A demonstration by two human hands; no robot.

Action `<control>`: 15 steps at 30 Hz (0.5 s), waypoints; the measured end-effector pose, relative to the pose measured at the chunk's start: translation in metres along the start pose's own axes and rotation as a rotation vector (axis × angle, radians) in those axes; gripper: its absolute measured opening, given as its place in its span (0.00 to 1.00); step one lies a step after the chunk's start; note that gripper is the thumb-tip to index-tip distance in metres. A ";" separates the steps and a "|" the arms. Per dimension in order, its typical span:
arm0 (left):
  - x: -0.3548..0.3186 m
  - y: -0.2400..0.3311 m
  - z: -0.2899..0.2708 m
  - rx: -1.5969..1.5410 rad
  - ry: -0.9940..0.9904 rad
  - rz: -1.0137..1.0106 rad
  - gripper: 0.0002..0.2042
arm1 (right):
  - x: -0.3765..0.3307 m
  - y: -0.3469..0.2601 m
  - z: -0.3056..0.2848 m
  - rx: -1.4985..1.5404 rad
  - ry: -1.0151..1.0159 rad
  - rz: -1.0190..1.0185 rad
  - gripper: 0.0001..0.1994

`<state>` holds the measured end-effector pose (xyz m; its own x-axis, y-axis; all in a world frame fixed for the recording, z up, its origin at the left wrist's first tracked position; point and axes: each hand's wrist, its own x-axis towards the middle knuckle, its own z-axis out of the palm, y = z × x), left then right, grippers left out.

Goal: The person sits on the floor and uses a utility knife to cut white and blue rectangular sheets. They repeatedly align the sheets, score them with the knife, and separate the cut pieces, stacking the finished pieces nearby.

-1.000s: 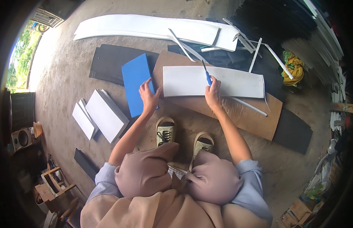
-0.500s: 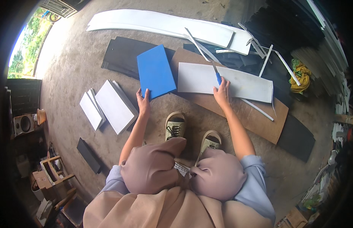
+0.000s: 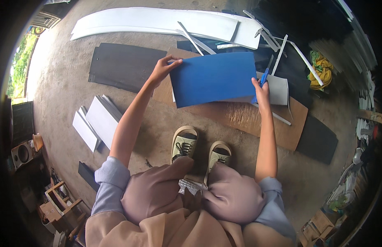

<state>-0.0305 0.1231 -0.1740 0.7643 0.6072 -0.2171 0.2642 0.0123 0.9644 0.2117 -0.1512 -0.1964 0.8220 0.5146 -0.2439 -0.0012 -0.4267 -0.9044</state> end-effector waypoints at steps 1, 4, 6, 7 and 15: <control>0.010 -0.004 0.012 -0.137 0.002 0.010 0.18 | 0.002 0.006 -0.001 -0.115 -0.014 -0.001 0.16; 0.016 -0.022 0.025 0.082 0.272 0.039 0.23 | 0.001 0.020 0.013 -0.189 0.105 -0.112 0.15; 0.001 -0.031 0.028 0.208 0.280 0.025 0.23 | 0.007 0.026 0.012 -0.319 0.124 -0.085 0.15; -0.007 -0.029 0.029 0.235 0.262 0.003 0.22 | 0.009 0.027 0.011 -0.400 0.157 -0.106 0.16; -0.026 -0.022 0.022 -0.079 0.238 0.052 0.22 | 0.003 0.016 0.015 -0.522 0.213 -0.214 0.18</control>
<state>-0.0428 0.0895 -0.1935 0.6136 0.7781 -0.1341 0.1737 0.0326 0.9843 0.2055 -0.1452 -0.2165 0.8691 0.4922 0.0485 0.4122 -0.6666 -0.6211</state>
